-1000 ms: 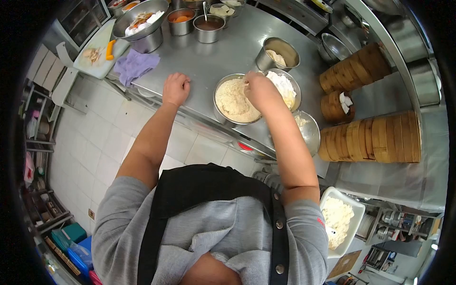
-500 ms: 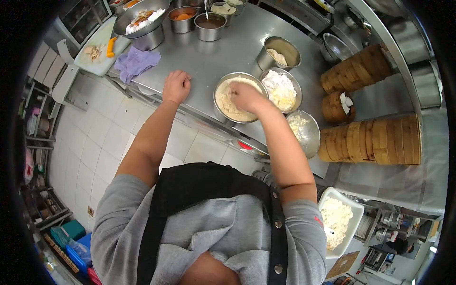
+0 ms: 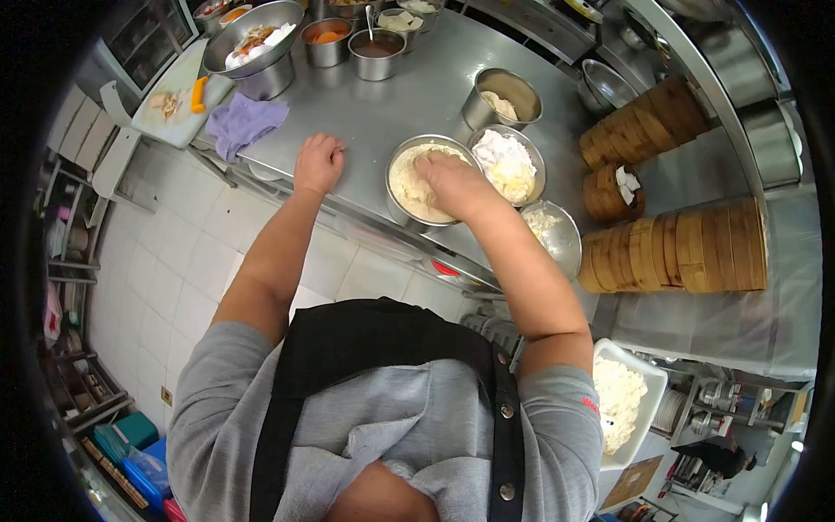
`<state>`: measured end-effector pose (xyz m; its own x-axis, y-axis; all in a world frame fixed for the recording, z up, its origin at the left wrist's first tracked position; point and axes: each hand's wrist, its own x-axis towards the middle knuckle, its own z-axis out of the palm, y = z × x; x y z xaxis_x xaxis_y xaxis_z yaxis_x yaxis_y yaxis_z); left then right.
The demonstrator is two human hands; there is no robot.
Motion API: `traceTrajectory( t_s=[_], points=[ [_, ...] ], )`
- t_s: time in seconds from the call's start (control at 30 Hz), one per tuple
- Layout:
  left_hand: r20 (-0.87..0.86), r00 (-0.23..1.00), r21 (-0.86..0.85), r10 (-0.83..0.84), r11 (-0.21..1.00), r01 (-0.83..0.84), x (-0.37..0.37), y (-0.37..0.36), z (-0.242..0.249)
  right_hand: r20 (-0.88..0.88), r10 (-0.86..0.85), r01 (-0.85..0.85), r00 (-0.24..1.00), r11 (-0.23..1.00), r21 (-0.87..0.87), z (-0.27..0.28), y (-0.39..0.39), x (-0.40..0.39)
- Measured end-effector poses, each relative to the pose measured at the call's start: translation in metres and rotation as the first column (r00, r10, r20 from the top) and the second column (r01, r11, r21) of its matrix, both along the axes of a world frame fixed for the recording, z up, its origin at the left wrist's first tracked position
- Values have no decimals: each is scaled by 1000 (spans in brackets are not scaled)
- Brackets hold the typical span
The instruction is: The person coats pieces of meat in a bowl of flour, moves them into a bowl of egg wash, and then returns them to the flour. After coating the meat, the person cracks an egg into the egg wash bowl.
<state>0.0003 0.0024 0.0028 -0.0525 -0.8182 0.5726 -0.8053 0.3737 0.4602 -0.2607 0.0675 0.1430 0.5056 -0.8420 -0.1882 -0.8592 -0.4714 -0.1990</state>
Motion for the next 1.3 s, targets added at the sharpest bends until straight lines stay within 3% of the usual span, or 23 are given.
traceTrajectory(
  t_s=[0.07, 0.2, 0.3, 0.4, 0.5, 0.57, 0.6, 0.7, 0.73, 0.83, 0.87, 0.97, 1.0, 1.1, 1.13, 1.23, 1.3],
  points=[
    [8, 1000, -8, 8, 1000, -8, 0, -3, 0, 19, -90, 90, 996, 996, 7, 7, -1, 1],
    [11, 1000, 17, 15, 1000, -15, 0, 0, -3, 226, -140, 123, 964, 989, 86, 32, 0, -4],
    [-8, 1000, 3, -6, 1000, 6, -1, -1, -4, 116, -225, 210, 967, 969, 128, 26, -12, -8],
    [3, 1000, -32, -2, 999, 2, 1, -4, -4, 116, -322, 331, 940, 942, -64, 18, -15, -11],
    [2, 1000, -11, 8, 1000, -8, 1, -1, -4, 364, -329, 327, 871, 942, 69, 25, -10, -9],
    [-3, 1000, 3, 4, 1000, -4, -1, -1, -4, 388, -486, 275, 783, 830, 485, 0, -14, -3],
    [-1, 1000, 3, 1, 1000, -1, 0, -1, -4, 159, -290, 228, 944, 918, 326, -17, -20, 3],
    [14, 1000, -14, 10, 1000, -9, 1, -5, -2, 268, -207, 149, 941, 963, 223, -14, -38, -6],
    [23, 1000, -10, 8, 1000, -8, 1, -2, -4, 317, -372, 228, 872, 884, 408, -5, -40, -2],
    [17, 1000, 0, 12, 1000, -12, -1, -1, -2, 279, -257, 152, 925, 925, 348, -28, -50, -2],
    [24, 1000, 17, 5, 1000, -5, 0, -2, -2, 339, -265, 195, 903, 954, 227, -40, -44, -1],
    [25, 1000, 58, 14, 998, -15, 2, -4, -6, 359, -399, 178, 844, 839, 515, -11, -49, -12],
    [20, 1000, 71, 16, 997, -18, 1, -3, -6, 447, -495, 198, 745, 804, 560, -8, -44, -14],
    [-6, 1000, 29, -2, 1000, 2, 0, -1, -3, 438, -423, 178, 793, 849, 498, -10, -30, -13],
    [-15, 1000, 0, -19, 1000, 19, -1, -1, 0, 182, -388, 244, 904, 815, 526, -26, -36, -7],
    [11, 1000, 2, -10, 1000, 10, 0, -3, -1, 223, -321, 194, 920, 870, 454, -13, -37, -12],
    [15, 1000, 27, 3, 1000, -3, 0, 1, -1, 224, -302, 233, 927, 929, 287, 2, -27, -11]
  ],
)
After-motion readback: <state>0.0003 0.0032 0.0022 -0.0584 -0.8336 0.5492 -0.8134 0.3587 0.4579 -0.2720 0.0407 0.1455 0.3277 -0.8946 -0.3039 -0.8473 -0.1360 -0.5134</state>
